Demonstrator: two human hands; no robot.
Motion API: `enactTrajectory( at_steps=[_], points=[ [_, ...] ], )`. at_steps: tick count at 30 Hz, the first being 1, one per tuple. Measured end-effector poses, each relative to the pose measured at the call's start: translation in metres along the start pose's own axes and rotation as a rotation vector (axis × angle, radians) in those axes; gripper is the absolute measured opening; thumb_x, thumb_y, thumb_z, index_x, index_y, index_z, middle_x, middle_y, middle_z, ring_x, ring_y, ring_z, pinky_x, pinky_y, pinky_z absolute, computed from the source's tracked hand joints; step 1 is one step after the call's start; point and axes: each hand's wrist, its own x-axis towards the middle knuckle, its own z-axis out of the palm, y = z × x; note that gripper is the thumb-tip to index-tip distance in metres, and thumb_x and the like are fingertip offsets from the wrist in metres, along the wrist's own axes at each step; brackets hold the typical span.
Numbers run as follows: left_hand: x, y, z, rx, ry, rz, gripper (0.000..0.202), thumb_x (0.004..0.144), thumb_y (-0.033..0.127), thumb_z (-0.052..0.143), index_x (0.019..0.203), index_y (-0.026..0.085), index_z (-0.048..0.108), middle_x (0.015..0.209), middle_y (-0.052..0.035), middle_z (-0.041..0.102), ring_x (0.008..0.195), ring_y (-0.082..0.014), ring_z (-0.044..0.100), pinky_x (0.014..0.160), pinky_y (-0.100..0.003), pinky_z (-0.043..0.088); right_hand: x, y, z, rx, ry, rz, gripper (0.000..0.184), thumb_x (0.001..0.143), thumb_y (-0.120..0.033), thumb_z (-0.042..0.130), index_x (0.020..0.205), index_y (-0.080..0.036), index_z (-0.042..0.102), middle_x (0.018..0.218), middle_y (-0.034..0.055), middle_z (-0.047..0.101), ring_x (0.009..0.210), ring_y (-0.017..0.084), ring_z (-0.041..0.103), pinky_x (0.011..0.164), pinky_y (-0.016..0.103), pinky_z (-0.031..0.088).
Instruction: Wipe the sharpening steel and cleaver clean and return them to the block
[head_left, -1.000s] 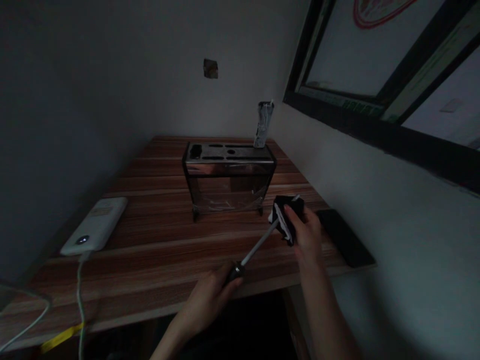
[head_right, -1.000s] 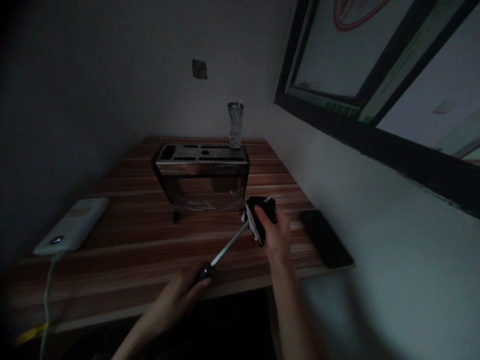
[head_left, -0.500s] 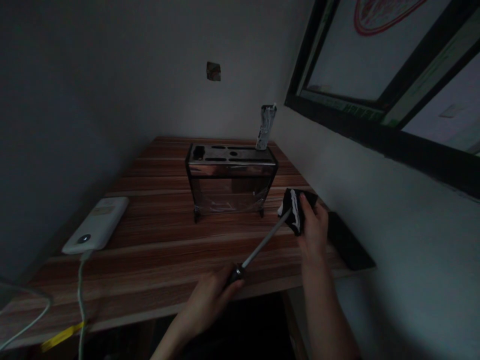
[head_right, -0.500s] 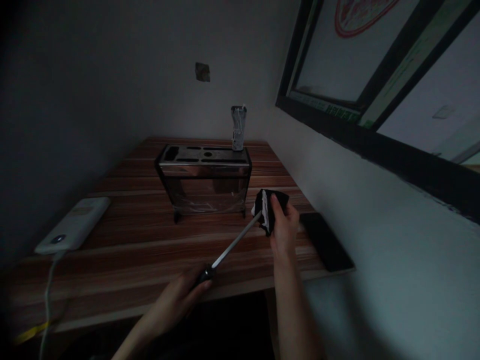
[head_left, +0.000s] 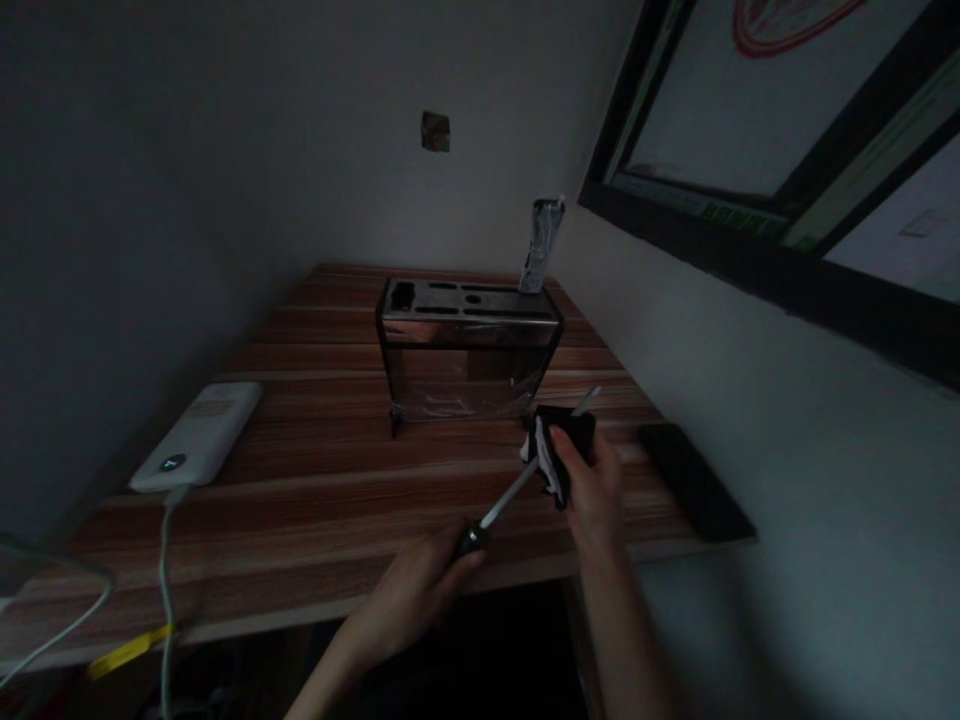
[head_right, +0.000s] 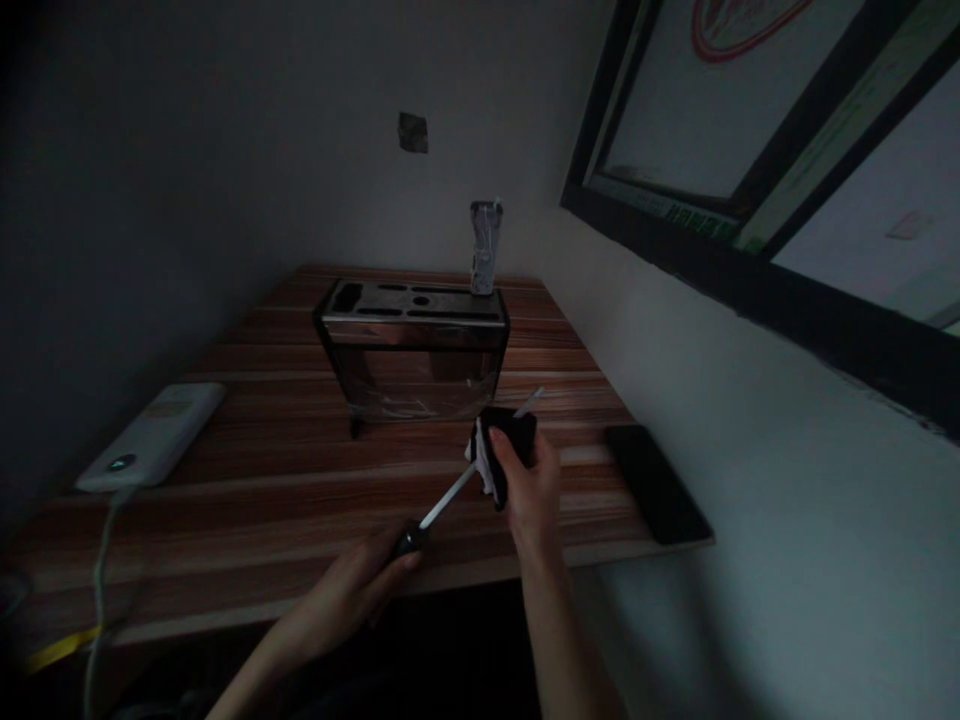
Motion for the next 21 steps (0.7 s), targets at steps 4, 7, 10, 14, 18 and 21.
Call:
enactTrajectory(
  at_steps=[4,7,10,14,18,21],
  points=[
    [0.001,0.0,0.0,-0.004,0.001,-0.002,0.035,0.093,0.041,0.036,0.112,0.019,0.056,0.099,-0.0071,0.069,0.091,-0.0219,0.062,0.083,-0.031,0.045,-0.019,0.015,0.003,-0.045,-0.074,0.04,0.029,0.065,-0.039,0.077,0.081,-0.016,0.068,0.068,0.0031,0.072,0.049,0.014,0.063,0.04,0.021,0.049],
    [0.003,-0.001,0.001,-0.025,-0.002,-0.016,0.039,0.094,0.041,0.035,0.118,0.017,0.054,0.098,-0.008,0.069,0.091,-0.0229,0.063,0.082,-0.031,0.046,-0.034,0.026,0.004,-0.118,-0.137,0.062,0.028,0.069,-0.038,0.075,0.085,-0.017,0.068,0.072,0.004,0.072,0.056,0.015,0.065,0.048,0.022,0.052],
    [0.004,0.001,0.0,-0.074,0.018,0.011,0.039,0.094,0.04,0.037,0.123,0.018,0.051,0.111,-0.0088,0.067,0.102,-0.0232,0.061,0.089,-0.031,0.044,-0.048,0.035,0.007,-0.175,-0.193,0.076,0.029,0.069,-0.038,0.074,0.087,-0.016,0.068,0.077,0.0051,0.072,0.066,0.018,0.067,0.059,0.026,0.055],
    [0.004,0.004,-0.002,-0.108,0.025,0.012,0.036,0.092,0.038,0.039,0.119,0.019,0.054,0.113,-0.0078,0.066,0.103,-0.0233,0.061,0.091,-0.03,0.044,-0.062,0.039,0.011,-0.223,-0.252,0.101,0.037,0.067,-0.036,0.076,0.097,-0.016,0.067,0.086,0.0064,0.073,0.077,0.021,0.068,0.069,0.03,0.056],
    [0.003,0.005,-0.002,-0.064,0.041,-0.006,0.036,0.091,0.04,0.039,0.114,0.018,0.056,0.101,-0.0074,0.069,0.094,-0.0237,0.063,0.084,-0.03,0.046,-0.067,0.035,0.013,-0.214,-0.269,0.115,0.039,0.067,-0.034,0.076,0.101,-0.017,0.065,0.092,0.0073,0.073,0.084,0.023,0.068,0.076,0.033,0.055],
    [0.003,0.006,-0.002,-0.064,0.029,-0.007,0.036,0.091,0.041,0.038,0.113,0.017,0.056,0.082,-0.0051,0.069,0.083,-0.0227,0.064,0.076,-0.028,0.048,-0.066,0.034,0.013,-0.191,-0.251,0.118,0.039,0.066,-0.032,0.076,0.101,-0.018,0.065,0.093,0.007,0.073,0.085,0.024,0.069,0.076,0.034,0.056]
  ],
)
